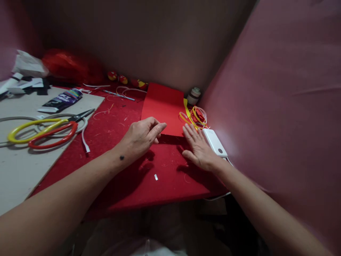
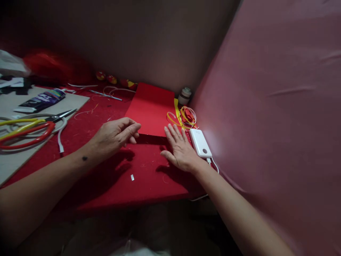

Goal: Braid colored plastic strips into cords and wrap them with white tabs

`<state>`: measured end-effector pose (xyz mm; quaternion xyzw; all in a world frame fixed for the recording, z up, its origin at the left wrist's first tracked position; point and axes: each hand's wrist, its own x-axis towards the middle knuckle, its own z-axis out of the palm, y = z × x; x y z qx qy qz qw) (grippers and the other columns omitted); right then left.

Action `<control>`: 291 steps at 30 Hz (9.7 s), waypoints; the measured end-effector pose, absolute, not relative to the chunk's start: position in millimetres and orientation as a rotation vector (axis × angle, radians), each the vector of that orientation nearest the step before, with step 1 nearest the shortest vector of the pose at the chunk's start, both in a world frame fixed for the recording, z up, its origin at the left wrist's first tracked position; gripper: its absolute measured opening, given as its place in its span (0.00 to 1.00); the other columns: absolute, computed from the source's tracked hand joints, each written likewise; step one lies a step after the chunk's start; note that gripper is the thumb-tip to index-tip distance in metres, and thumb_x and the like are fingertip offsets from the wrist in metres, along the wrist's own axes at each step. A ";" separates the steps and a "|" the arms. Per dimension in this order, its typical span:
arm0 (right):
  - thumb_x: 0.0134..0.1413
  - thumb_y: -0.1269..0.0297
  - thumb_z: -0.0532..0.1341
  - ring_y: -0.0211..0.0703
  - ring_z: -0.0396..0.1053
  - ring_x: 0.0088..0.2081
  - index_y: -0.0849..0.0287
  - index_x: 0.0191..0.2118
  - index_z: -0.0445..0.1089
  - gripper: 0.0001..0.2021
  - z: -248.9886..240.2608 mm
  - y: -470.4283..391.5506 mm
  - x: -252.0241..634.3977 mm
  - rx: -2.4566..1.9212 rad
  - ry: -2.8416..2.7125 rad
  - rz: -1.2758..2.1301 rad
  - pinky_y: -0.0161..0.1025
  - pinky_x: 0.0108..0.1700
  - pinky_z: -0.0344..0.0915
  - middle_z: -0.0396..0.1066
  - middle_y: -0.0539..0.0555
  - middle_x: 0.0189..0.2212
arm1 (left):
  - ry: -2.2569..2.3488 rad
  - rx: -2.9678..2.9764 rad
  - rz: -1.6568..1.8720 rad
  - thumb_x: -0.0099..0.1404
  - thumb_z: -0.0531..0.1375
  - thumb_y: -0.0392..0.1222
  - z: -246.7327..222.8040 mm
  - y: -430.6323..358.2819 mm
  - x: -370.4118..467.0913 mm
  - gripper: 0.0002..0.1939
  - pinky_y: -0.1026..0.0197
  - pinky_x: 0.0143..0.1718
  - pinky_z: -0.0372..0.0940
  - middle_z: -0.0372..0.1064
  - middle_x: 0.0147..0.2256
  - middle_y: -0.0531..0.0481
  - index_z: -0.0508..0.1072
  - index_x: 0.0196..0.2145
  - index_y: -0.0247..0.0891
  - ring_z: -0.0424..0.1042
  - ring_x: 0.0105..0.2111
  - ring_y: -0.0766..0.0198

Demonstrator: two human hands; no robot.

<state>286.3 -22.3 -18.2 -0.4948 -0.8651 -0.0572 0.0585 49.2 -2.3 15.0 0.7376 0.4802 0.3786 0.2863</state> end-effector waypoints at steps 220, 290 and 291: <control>0.45 0.63 0.58 0.33 0.54 0.22 0.61 0.22 0.67 0.08 15.4 28.2 195.3 -1.192 -1.795 0.903 0.33 0.25 0.51 0.59 0.46 0.18 | 0.965 1.084 1.164 0.60 0.56 0.43 16.4 13.1 39.8 0.12 0.70 0.10 0.54 0.71 0.24 0.46 0.69 0.28 0.29 0.65 0.15 0.71; 0.34 0.72 0.67 0.35 0.67 0.22 0.63 0.22 0.67 0.07 -15.6 -0.1 175.0 -0.757 -0.858 1.533 0.31 0.21 0.60 0.66 0.49 0.20 | 2.299 2.046 0.139 0.47 0.58 0.35 14.7 4.0 -131.0 0.06 0.63 0.23 0.47 0.63 0.22 0.46 0.63 0.17 0.37 0.61 0.21 0.62; 0.34 0.72 0.67 0.35 0.67 0.22 0.63 0.22 0.67 0.07 -15.3 -0.3 175.0 -0.747 -0.859 1.537 0.31 0.21 0.60 0.67 0.49 0.20 | 2.291 2.053 0.135 0.47 0.58 0.35 16.4 4.9 -133.5 0.07 0.63 0.23 0.47 0.62 0.21 0.46 0.62 0.17 0.37 0.60 0.21 0.63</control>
